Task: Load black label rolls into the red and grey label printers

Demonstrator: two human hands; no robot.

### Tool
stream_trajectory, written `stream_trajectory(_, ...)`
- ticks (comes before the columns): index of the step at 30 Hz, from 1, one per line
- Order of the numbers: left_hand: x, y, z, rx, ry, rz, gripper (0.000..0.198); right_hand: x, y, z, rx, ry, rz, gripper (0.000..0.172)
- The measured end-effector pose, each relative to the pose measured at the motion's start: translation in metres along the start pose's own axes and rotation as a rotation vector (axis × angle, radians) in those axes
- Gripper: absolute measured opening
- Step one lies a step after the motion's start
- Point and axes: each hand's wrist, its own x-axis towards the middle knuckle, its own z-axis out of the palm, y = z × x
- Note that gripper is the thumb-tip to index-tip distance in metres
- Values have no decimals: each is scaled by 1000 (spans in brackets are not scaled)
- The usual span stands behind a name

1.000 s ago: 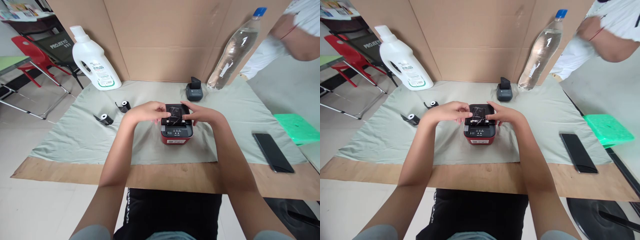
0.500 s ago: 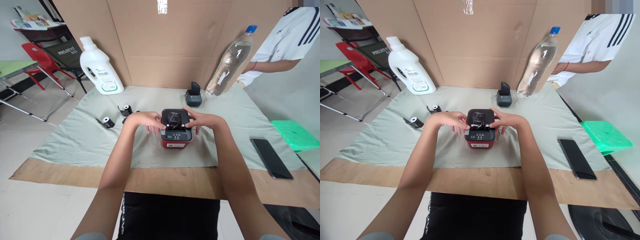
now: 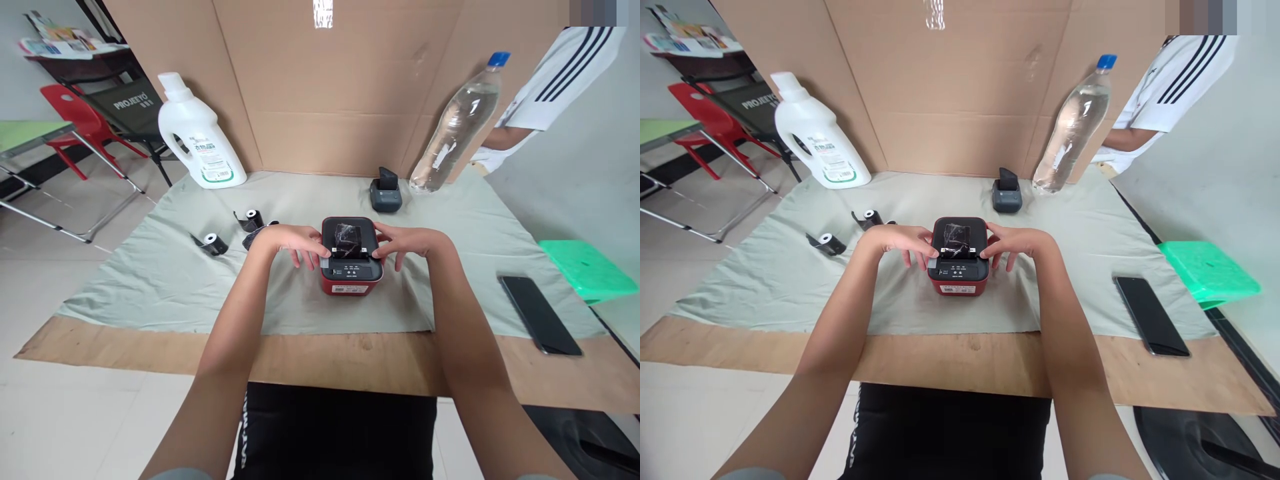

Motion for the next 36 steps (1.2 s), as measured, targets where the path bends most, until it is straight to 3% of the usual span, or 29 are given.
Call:
stream_trajectory(15,3,-6,-3,-36,-7,15,70,-1,1,-1,11,9,10,102)
stream_trajectory(19,-3,-17,11,-147,34,46,67,-5,7,10,54,26,18,102)
stream_trajectory(21,-2,-25,31,-256,165,123,55,-7,20,27,65,121,-27,97)
stream_trajectory(24,12,-33,75,-403,549,176,30,-8,47,66,19,357,-288,92)
stream_trajectory(27,35,-25,114,-685,831,133,30,-3,70,103,-106,501,-463,111)
stream_trajectory(29,47,-13,127,-864,877,167,39,3,77,114,-168,644,-498,114)
stream_trajectory(32,60,3,118,-1064,831,298,49,18,74,104,-220,778,-538,110)
stream_trajectory(36,83,10,63,-1222,852,512,46,54,54,52,-249,855,-683,111)
